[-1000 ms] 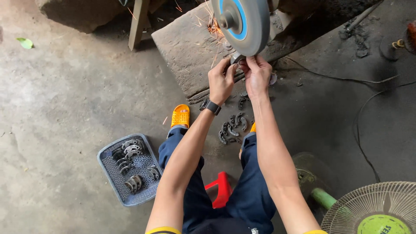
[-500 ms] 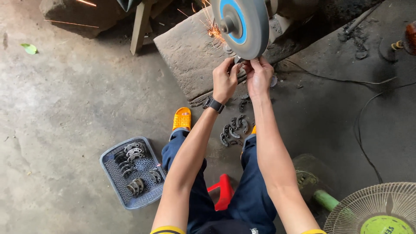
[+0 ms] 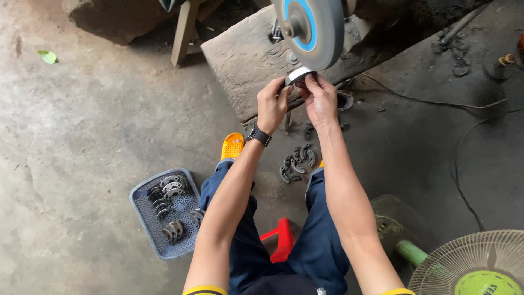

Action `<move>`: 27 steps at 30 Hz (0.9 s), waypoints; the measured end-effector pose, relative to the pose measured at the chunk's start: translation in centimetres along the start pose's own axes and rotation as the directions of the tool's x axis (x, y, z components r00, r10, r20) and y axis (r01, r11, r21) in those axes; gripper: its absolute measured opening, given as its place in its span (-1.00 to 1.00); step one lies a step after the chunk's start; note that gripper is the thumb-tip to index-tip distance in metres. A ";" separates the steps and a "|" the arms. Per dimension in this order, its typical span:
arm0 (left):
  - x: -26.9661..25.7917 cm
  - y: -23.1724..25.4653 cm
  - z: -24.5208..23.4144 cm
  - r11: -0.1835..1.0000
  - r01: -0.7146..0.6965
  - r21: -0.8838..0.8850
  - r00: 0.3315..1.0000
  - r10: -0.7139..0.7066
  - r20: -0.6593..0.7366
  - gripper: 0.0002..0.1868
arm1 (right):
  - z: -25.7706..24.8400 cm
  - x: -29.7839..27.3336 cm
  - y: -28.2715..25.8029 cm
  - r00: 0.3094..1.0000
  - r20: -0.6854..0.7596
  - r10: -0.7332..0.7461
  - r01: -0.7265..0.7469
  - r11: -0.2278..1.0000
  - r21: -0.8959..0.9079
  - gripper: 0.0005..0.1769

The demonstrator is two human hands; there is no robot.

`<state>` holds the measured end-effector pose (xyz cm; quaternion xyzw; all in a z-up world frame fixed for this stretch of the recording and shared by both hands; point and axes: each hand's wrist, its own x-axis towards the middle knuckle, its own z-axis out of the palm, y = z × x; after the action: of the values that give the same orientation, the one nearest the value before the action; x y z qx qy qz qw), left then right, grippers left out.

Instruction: The person sits on a low stool and grinds small metal parts against a rotating grinding wheel, creating sparks. They repeatedly pick up parts from a plastic basket and the floor, grind them, and place them back into the basket.

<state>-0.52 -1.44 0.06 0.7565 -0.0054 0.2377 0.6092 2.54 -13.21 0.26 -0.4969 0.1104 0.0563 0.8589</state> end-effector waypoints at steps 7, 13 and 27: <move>0.9 0.3 3.9 0.999 0.006 -0.051 1.000 -0.006 0.007 -0.90 | -1.6 1.6 -1.0 0.986 -0.091 -0.137 0.139 0.990 0.018 -0.86; -0.2 0.1 1.1 0.994 0.066 -0.085 0.997 -0.069 -0.032 -0.89 | 0.3 0.4 0.1 0.984 -0.024 -0.175 0.173 0.982 -0.076 -0.88; 1.5 0.6 4.5 0.999 -0.036 -0.032 0.999 0.034 -0.042 -0.89 | -0.5 1.0 -2.0 0.985 -0.135 -0.106 0.119 0.989 0.090 -0.87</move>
<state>2.28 -5.34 0.48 0.7413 -0.0098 0.2639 0.6171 3.86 -14.65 1.42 -0.4624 0.1404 -0.0301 0.8750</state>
